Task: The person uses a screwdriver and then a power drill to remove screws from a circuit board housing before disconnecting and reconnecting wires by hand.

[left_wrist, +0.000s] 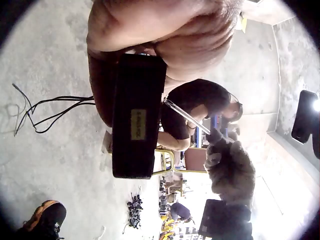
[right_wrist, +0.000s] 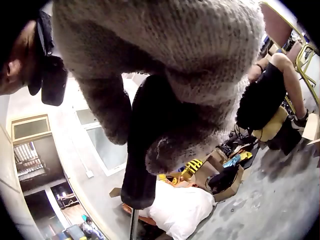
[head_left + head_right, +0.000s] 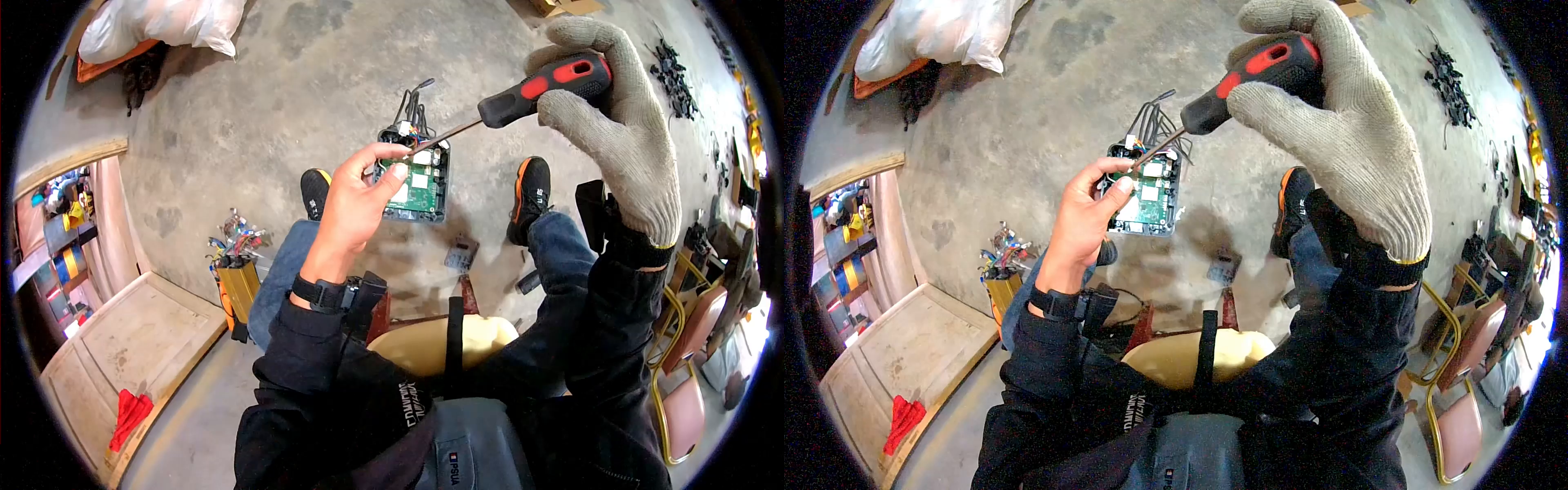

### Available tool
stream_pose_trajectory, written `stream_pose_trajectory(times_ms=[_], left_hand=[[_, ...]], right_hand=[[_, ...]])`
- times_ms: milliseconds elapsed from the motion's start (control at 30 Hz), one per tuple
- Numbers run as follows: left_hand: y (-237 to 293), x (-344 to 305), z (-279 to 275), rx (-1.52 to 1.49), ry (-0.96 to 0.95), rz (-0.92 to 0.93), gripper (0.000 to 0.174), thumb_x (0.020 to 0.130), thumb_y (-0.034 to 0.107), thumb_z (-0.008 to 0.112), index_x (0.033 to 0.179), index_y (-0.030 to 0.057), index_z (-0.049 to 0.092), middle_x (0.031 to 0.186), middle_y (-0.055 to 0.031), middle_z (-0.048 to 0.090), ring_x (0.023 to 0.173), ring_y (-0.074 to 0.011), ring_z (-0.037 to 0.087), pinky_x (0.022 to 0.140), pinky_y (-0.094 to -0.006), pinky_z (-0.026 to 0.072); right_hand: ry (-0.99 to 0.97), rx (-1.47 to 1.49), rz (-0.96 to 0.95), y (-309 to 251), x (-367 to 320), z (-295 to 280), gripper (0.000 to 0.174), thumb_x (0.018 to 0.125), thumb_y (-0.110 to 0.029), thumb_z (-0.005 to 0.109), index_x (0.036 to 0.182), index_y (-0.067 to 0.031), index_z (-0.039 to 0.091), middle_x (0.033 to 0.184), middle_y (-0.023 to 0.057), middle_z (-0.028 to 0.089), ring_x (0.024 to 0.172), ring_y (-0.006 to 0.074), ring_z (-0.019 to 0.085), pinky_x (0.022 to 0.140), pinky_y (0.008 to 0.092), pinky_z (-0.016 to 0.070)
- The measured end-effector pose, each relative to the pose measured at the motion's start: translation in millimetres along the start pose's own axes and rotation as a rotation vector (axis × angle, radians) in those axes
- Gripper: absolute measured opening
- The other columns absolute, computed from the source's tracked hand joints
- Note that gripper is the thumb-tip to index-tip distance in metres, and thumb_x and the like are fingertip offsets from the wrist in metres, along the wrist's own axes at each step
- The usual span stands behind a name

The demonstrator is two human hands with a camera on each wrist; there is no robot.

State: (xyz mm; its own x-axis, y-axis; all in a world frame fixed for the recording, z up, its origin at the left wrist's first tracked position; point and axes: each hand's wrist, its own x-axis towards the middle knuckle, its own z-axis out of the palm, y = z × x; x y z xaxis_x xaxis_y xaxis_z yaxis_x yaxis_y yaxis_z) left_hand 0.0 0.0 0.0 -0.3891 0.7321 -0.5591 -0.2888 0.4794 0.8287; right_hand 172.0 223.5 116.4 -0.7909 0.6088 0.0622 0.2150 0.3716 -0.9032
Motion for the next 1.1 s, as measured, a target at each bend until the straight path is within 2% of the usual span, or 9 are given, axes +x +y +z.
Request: stream_pose_trajectory(times_ms=[100, 167, 267, 600, 700, 867, 900, 967, 1100], left_hand=[[-0.6, 0.3, 6.2, -0.088, 0.003, 0.129, 0.034, 0.098, 0.001, 0.065, 0.132, 0.0031, 0.064, 0.122, -0.0071, 0.066, 0.103, -0.0096, 0.062, 0.088, -0.0246, 0.0537], [3.8, -2.3, 9.2, -0.154, 0.008, 0.166, 0.037, 0.096, -0.003, 0.063, 0.133, 0.0027, 0.063, 0.125, -0.0071, 0.065, 0.107, -0.0116, 0.062, 0.091, -0.0265, 0.0531], [4.2, -1.3, 10.8, -0.110, 0.024, 0.206, 0.041, 0.094, -0.007, 0.061, 0.134, 0.0027, 0.062, 0.128, -0.0070, 0.064, 0.111, -0.0132, 0.061, 0.096, -0.0286, 0.0517], [8.1, -2.6, 12.7, -0.027, 0.036, 0.147, 0.048, 0.091, -0.010, 0.057, 0.137, 0.0029, 0.060, 0.130, -0.0072, 0.064, 0.115, -0.0131, 0.060, 0.099, -0.0280, 0.0493], [8.5, -2.3, 14.2, -0.068, 0.019, 0.142, 0.050, 0.091, -0.010, 0.057, 0.140, 0.0027, 0.058, 0.130, -0.0078, 0.064, 0.113, -0.0128, 0.061, 0.099, -0.0285, 0.0493], [4.6, -0.3, 14.1, -0.038, 0.025, 0.181, 0.054, 0.092, -0.009, 0.057, 0.145, 0.0026, 0.055, 0.130, -0.0085, 0.064, 0.112, -0.0127, 0.062, 0.100, -0.0288, 0.0500], [4.2, 0.1, 13.6, -0.038, 0.025, 0.181, 0.054, 0.092, -0.009, 0.057, 0.145, 0.0026, 0.055, 0.130, -0.0085, 0.064, 0.112, -0.0127, 0.062, 0.100, -0.0288, 0.0500], [3.5, 0.6, 12.9, -0.021, 0.026, 0.184, 0.054, 0.092, -0.009, 0.057, 0.145, 0.0024, 0.055, 0.131, -0.0085, 0.064, 0.113, -0.0128, 0.062, 0.099, -0.0287, 0.0506], [2.6, 0.7, 13.1, -0.008, 0.024, 0.180, 0.054, 0.092, -0.009, 0.058, 0.145, 0.0024, 0.054, 0.131, -0.0085, 0.064, 0.113, -0.0129, 0.062, 0.099, -0.0291, 0.0508]], right_hand=[[0.129, -0.017, -0.056, -8.9, -0.9, 3.6, 0.049, 0.096, -0.028, 0.073, 0.138, -0.0082, 0.058, 0.105, 0.0095, 0.070, 0.090, 0.0151, 0.068, 0.078, 0.0261, 0.0576], [0.062, 0.026, 0.005, -28.6, -3.3, -1.5, 0.050, 0.085, -0.004, 0.077, 0.126, -0.0051, 0.049, 0.110, 0.0109, 0.062, 0.099, 0.0148, 0.060, 0.088, 0.0319, 0.0491], [0.056, 0.012, 0.022, -37.0, -2.9, 0.8, 0.047, 0.083, -0.001, 0.077, 0.122, -0.0035, 0.050, 0.109, 0.0103, 0.062, 0.095, 0.0137, 0.060, 0.087, 0.0309, 0.0495], [0.112, -0.022, 0.026, -37.3, -1.9, 17.9, 0.044, 0.083, 0.000, 0.076, 0.120, -0.0027, 0.053, 0.106, 0.0100, 0.063, 0.097, 0.0145, 0.063, 0.086, 0.0303, 0.0513], [0.006, -0.144, -0.124, -44.4, -1.9, 11.4, 0.041, 0.081, 0.001, 0.077, 0.117, -0.0023, 0.056, 0.106, 0.0094, 0.064, 0.099, 0.0147, 0.065, 0.087, 0.0296, 0.0523], [0.038, -0.398, 0.122, -82.0, 0.9, 22.0, 0.041, 0.080, -0.002, 0.079, 0.116, -0.0020, 0.057, 0.104, 0.0085, 0.066, 0.095, 0.0157, 0.068, 0.082, 0.0297, 0.0546], [0.038, -0.398, 0.123, -75.5, -0.2, 20.6, 0.041, 0.080, -0.002, 0.079, 0.116, -0.0020, 0.057, 0.104, 0.0085, 0.066, 0.095, 0.0157, 0.068, 0.082, 0.0297, 0.0546], [0.054, -0.376, -0.216, -50.9, -2.6, 14.7, 0.041, 0.081, -0.003, 0.079, 0.116, -0.0022, 0.058, 0.103, 0.0082, 0.067, 0.094, 0.0150, 0.068, 0.082, 0.0291, 0.0546], [-0.024, -0.021, -0.053, -36.3, 0.9, 10.8, 0.041, 0.082, -0.002, 0.079, 0.116, -0.0022, 0.058, 0.103, 0.0088, 0.067, 0.094, 0.0153, 0.069, 0.082, 0.0290, 0.0545]])
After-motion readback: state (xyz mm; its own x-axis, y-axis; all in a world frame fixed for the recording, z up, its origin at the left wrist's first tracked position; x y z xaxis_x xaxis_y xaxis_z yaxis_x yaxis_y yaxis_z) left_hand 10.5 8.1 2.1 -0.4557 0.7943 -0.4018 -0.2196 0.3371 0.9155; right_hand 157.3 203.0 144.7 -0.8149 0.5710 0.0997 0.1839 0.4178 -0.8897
